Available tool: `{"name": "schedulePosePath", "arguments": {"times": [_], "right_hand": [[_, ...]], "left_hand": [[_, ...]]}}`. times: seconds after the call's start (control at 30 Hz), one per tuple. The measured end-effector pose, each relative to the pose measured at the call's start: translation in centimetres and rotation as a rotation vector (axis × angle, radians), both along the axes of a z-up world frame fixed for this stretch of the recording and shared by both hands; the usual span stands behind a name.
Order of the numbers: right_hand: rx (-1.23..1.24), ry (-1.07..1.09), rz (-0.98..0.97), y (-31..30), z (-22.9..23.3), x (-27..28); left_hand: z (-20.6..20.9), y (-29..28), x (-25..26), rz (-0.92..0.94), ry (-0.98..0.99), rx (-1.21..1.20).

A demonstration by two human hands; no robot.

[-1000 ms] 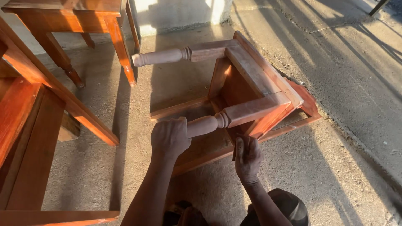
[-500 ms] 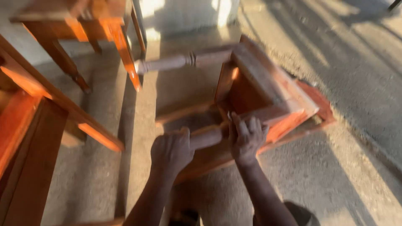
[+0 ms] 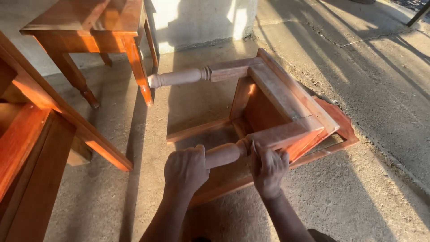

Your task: Sanding the wooden legs of a chair using sandpaper.

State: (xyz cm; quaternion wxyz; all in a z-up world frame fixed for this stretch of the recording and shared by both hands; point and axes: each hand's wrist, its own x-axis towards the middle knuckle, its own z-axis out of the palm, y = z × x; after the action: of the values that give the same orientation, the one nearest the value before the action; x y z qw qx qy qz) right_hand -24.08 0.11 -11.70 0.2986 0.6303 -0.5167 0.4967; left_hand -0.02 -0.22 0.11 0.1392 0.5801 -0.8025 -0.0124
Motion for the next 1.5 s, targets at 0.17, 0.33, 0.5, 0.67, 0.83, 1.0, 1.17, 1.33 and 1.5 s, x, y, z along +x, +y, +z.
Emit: {"name": "schedulePosePath", "arguments": {"times": [0.17,0.33,0.5,0.67,0.83,1.0,1.17,1.33,1.5], "right_hand": [[0.097,0.021,0.015,0.4,-0.3,-0.7],[0.124,-0.071,0.027,-0.7,0.7,-0.7],[-0.090,0.019,0.044,-0.3,-2.6,-0.3],[0.105,-0.230,0.037,4.4,-3.6,2.2],[0.250,-0.785,0.302,4.7,-0.7,3.3],[-0.048,0.021,-0.065,-0.3,5.2,4.5],[-0.058,-0.001,-0.119,-0.2,1.7,3.3],[-0.032,0.007,-0.067,0.8,-2.8,2.5],[0.094,-0.264,0.002,1.3,-6.3,1.7]], "left_hand": [[0.0,1.0,0.0,-0.026,-0.026,0.003],[0.4,0.1,-0.1,0.016,-0.052,0.104],[0.3,0.1,0.2,-0.027,0.005,-0.072],[0.1,0.1,0.1,-0.011,-0.045,0.052],[0.2,0.4,0.1,-0.012,-0.060,0.021],[0.1,0.1,0.0,0.013,-0.070,0.117],[1.6,-2.7,0.0,-0.022,-0.002,-0.059],[-0.8,-0.1,0.2,-0.037,0.018,-0.053],[0.5,0.5,0.3,-0.014,0.003,0.048]]}}
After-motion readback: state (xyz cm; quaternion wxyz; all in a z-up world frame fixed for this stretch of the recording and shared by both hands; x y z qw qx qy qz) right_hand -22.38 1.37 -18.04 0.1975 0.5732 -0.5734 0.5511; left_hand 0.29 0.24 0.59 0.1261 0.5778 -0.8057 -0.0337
